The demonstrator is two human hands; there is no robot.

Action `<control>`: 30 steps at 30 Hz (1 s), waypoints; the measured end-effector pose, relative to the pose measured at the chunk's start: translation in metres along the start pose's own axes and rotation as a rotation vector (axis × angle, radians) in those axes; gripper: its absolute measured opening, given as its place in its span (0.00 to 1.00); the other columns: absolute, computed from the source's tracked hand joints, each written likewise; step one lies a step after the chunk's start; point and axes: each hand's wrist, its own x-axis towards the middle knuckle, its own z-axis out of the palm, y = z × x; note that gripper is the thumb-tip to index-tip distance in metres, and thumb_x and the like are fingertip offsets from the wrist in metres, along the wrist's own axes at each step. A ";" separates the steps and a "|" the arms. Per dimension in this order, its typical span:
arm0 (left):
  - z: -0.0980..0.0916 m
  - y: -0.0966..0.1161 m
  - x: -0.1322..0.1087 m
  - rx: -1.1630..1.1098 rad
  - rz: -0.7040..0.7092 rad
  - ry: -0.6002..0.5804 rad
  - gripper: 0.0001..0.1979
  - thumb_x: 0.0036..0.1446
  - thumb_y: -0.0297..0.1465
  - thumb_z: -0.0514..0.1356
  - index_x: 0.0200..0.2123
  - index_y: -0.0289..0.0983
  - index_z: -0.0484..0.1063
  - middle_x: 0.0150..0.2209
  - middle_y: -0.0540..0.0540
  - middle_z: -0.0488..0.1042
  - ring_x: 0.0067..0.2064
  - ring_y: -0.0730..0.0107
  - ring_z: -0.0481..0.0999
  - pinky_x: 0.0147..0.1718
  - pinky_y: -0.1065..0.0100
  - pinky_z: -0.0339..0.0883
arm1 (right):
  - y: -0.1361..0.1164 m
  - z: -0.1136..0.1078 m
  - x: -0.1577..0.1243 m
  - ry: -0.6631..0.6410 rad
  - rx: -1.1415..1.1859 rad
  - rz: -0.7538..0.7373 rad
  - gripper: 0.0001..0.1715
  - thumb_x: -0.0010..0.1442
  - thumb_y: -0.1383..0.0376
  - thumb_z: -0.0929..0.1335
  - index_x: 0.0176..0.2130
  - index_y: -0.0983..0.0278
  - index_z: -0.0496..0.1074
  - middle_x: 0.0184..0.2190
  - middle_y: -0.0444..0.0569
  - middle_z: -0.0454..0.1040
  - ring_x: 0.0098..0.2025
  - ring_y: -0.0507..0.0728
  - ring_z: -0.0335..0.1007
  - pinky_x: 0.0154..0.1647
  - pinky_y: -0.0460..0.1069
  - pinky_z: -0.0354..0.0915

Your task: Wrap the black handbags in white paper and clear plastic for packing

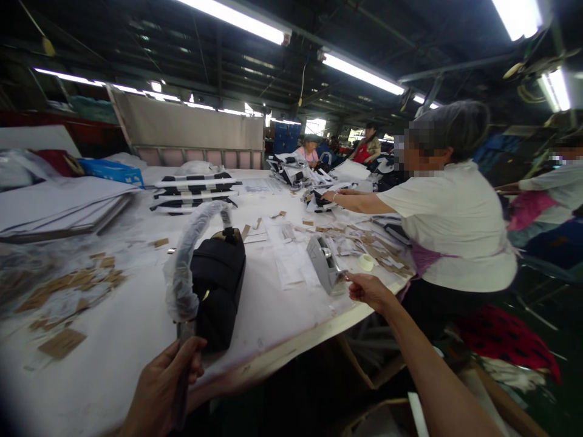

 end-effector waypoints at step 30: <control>0.011 0.001 -0.018 0.129 0.221 -0.022 0.19 0.54 0.46 0.58 0.22 0.38 0.63 0.17 0.54 0.64 0.17 0.77 0.59 0.16 0.73 0.51 | -0.073 0.232 -0.179 -0.759 -0.096 -0.237 0.19 0.51 0.50 0.72 0.26 0.64 0.73 0.18 0.42 0.69 0.19 0.50 0.61 0.21 0.45 0.58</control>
